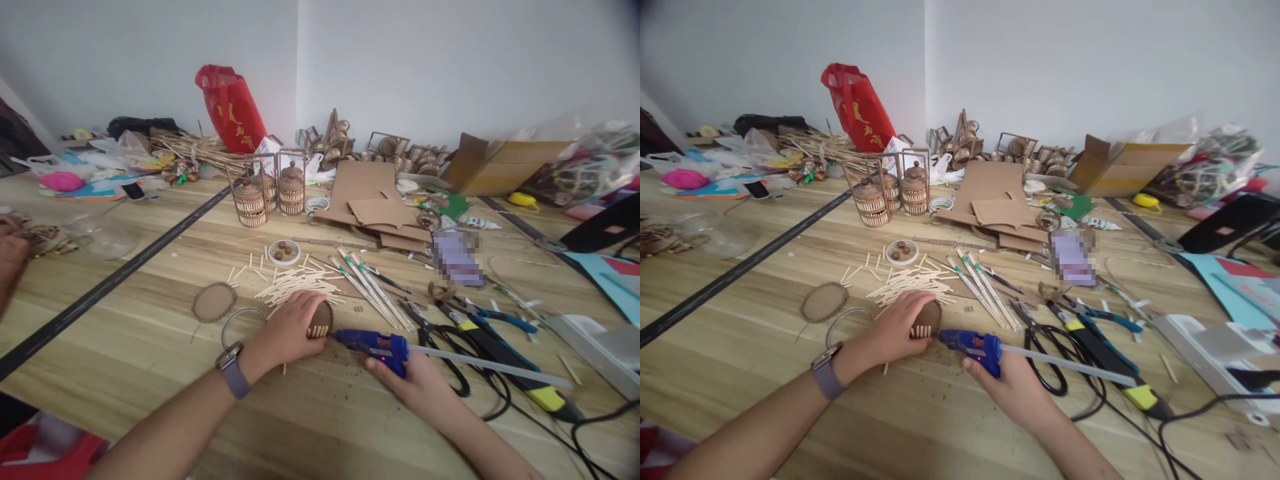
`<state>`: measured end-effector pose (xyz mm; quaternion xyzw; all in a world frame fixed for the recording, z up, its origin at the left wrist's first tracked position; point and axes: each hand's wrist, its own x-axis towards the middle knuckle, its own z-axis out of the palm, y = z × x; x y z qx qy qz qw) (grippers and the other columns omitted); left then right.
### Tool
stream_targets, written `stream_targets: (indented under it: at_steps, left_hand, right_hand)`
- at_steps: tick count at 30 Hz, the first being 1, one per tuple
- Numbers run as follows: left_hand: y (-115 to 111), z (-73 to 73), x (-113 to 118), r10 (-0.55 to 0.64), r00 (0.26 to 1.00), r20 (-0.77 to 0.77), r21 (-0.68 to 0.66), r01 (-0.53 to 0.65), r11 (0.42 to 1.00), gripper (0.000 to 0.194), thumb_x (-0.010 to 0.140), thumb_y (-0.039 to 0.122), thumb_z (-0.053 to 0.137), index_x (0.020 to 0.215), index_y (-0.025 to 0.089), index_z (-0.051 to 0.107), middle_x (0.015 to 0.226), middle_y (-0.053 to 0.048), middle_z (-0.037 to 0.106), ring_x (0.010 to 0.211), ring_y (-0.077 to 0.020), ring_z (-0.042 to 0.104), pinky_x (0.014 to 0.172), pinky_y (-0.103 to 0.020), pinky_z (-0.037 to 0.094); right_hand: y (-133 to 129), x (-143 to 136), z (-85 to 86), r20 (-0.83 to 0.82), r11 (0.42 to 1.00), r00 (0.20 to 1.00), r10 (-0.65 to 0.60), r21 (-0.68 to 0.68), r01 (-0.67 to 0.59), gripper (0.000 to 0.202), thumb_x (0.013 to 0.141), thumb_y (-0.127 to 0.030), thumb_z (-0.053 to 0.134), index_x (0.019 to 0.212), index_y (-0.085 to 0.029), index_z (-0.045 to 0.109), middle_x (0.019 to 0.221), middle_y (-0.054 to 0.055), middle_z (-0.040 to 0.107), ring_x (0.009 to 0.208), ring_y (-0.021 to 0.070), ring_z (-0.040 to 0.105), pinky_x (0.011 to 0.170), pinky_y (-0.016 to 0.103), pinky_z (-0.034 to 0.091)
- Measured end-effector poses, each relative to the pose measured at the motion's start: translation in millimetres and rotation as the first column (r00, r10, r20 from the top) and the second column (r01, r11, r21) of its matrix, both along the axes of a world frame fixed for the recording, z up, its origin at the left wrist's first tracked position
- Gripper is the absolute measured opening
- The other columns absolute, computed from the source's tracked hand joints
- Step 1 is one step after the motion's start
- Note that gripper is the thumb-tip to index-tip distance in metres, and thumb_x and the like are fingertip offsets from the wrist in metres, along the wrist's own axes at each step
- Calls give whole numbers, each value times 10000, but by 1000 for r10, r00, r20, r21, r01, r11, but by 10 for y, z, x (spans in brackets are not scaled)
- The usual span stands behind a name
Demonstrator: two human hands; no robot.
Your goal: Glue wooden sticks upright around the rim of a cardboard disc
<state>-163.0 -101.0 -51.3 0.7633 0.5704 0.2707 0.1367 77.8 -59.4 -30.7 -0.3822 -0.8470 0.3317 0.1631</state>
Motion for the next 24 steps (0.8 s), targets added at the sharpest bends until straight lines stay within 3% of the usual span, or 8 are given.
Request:
stream_targets:
  at_steps: [8,24]
  left_hand:
    - [3,-18,-2,2,1000,20,1,-2,1000,698,691,172,670,1331,220,397,1358,-119,501,1291,-303,422,1085,-507,353]
    - [2,-25,-7,1,1000,12,15,-1,1000,676,695,177,674,1317,199,409,1349,-123,505,1278,-292,427,1089,-487,358]
  right_hand:
    - [1,2,-3,6,1000,1000,-5,13,5,418,858,-515,468,933,-191,721,761,72,734,806,280,682,769,405,560]
    - [-2,7,1,40,1000,999,5,7,-6,441,867,-513,452,983,-180,716,829,89,743,731,274,677,748,408,555]
